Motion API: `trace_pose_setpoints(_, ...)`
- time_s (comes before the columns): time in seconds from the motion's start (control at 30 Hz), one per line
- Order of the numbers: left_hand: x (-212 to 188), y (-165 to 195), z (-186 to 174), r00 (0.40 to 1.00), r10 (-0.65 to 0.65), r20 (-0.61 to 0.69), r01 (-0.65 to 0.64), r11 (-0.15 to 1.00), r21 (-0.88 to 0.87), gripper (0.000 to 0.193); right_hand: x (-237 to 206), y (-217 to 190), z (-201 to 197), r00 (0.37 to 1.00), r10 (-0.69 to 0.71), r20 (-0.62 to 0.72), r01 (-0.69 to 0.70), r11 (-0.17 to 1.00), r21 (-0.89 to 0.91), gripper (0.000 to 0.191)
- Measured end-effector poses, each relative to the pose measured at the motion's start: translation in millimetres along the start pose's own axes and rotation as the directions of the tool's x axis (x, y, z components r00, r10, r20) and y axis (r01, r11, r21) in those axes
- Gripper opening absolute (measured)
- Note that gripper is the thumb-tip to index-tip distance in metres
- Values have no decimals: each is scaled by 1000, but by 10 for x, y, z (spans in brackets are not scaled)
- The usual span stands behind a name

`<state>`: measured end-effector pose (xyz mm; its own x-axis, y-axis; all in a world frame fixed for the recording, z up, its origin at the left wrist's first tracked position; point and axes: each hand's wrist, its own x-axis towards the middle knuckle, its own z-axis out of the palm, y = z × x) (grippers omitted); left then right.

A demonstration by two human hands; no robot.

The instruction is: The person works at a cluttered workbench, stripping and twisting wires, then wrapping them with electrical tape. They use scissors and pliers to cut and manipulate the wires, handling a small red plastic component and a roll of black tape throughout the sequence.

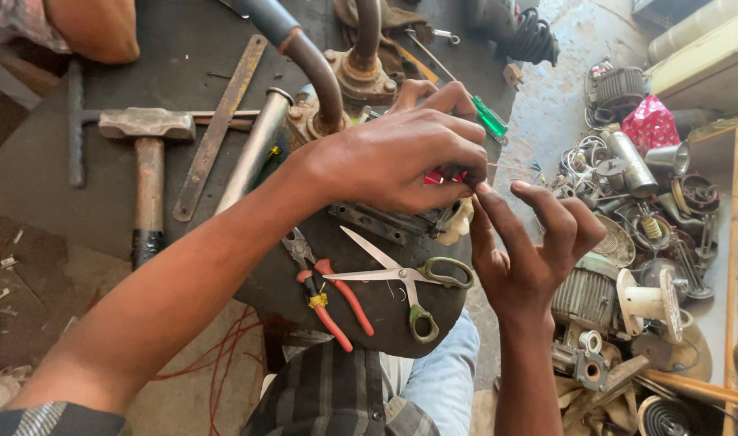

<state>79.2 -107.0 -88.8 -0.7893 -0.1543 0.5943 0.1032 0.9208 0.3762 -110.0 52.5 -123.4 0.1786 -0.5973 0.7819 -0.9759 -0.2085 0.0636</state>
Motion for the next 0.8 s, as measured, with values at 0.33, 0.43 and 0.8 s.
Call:
trace_pose_setpoints(0.33,29,-51,45,999,-29,16,30,999,-21,17,-135,137,289,995,-32,-96,30,999,-19,24)
trace_pose_setpoints(0.43,32,-51,55,999,-48,20,49,998,-36,16,-111,143,289,992,-74,-103,67,995,-70,20)
trace_pose_setpoints(0.8,74,-32,12,995,-89,38,91,994,-59,15,1,91,253,996,-69,-59,67,997,-29,12)
